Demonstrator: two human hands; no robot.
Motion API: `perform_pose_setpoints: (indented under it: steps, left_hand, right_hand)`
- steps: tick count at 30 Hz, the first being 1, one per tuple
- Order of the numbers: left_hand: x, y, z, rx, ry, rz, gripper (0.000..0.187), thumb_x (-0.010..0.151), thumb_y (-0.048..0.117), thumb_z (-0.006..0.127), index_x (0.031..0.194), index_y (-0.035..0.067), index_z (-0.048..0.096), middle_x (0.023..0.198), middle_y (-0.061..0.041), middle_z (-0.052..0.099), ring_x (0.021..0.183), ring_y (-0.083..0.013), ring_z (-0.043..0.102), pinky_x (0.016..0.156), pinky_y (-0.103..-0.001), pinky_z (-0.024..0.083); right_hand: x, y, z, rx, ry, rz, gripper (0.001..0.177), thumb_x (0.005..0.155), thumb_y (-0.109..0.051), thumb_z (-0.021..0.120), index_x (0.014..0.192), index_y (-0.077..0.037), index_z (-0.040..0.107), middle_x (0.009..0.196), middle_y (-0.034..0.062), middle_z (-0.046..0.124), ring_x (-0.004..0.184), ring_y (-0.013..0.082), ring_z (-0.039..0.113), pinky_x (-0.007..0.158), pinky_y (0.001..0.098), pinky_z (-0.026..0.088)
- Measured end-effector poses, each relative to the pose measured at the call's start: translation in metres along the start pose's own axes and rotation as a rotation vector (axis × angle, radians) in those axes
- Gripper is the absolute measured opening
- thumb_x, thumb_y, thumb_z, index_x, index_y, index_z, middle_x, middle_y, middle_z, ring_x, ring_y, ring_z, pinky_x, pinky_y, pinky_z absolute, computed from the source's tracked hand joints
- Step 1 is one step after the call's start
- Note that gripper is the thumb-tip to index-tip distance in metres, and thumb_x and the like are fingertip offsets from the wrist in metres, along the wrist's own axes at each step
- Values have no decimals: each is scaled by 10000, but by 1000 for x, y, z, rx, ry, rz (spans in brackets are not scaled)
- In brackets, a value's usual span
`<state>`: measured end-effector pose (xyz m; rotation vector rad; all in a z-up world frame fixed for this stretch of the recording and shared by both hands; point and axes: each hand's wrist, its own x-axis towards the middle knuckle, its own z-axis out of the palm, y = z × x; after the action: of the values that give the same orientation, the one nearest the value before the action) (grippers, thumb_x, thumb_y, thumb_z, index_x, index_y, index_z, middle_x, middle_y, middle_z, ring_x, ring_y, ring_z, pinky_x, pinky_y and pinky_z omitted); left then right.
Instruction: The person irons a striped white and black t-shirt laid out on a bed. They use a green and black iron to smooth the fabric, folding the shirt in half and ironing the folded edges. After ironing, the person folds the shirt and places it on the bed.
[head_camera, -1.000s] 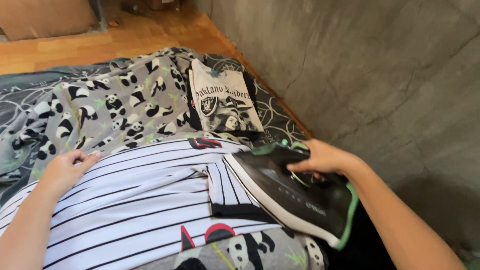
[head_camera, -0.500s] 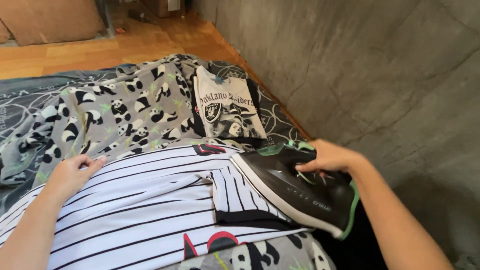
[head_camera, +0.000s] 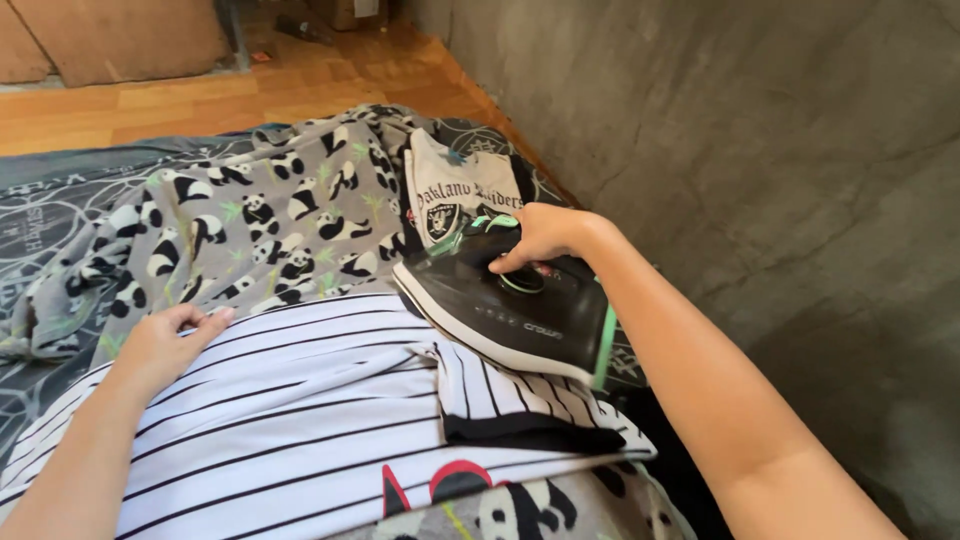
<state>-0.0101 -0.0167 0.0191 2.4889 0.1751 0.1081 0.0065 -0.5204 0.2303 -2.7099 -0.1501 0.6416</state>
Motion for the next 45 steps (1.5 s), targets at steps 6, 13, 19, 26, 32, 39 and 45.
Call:
perform_pose_setpoints:
  steps: [6, 13, 19, 26, 32, 39, 45]
  left_hand:
    - [3, -4, 0, 22, -24, -21, 564, 902, 605, 681, 935, 47, 753, 938, -213, 721, 864, -369, 722, 833, -445, 551]
    - [-2, -2, -1, -25, 19, 41, 554, 880, 598, 694, 933, 51, 764, 1000, -203, 754, 949, -352, 704, 877, -430, 527]
    - [-5, 0, -3, 1, 5, 14, 563, 879, 611, 682, 960, 60, 765, 1001, -222, 763, 966, -363, 716, 897, -438, 534]
    - [3, -1, -5, 59, -26, 5, 591, 878, 632, 665, 979, 59, 772, 997, -211, 743, 952, -368, 729, 899, -437, 548]
    - [-1, -68, -29, 168, 23, -88, 653, 889, 695, 591, 1073, 96, 774, 1047, -230, 777, 1007, -389, 727, 922, -448, 545]
    - [-11, -110, -35, 151, 39, -224, 680, 895, 724, 600, 1106, 100, 768, 1070, -282, 763, 1030, -429, 724, 945, -474, 547]
    - [-5, -108, -51, 220, 16, -339, 812, 848, 765, 579, 1279, 94, 728, 1298, -260, 708, 1224, -436, 651, 1047, -515, 498]
  right_hand:
    - [15, -15, -9, -117, -97, -357, 411, 712, -352, 845, 967, -62, 702, 667, 52, 697, 505, 163, 622, 509, 343, 513]
    - [18, -38, 0, -120, -65, -165, 395, 767, -368, 852, 932, -47, 691, 625, 82, 651, 487, 170, 584, 510, 356, 484]
    - [-6, 8, 14, 83, -56, -107, 409, 758, -366, 851, 817, 5, 689, 572, 84, 611, 459, 161, 545, 497, 348, 452]
    - [-11, 105, 35, 283, -28, 160, 425, 761, -352, 883, 747, 34, 706, 562, 85, 607, 474, 163, 554, 502, 323, 434]
    - [-22, 179, 58, 502, -21, 246, 325, 752, -264, 893, 795, -6, 699, 573, 50, 592, 485, 139, 520, 477, 317, 407]
    - [-31, 171, 37, 406, 18, 242, 304, 759, -224, 881, 908, -3, 735, 617, 48, 646, 497, 137, 542, 477, 317, 446]
    - [-73, 84, -30, 137, 92, 47, 317, 751, -243, 858, 981, -58, 742, 614, 29, 673, 475, 133, 548, 453, 336, 459]
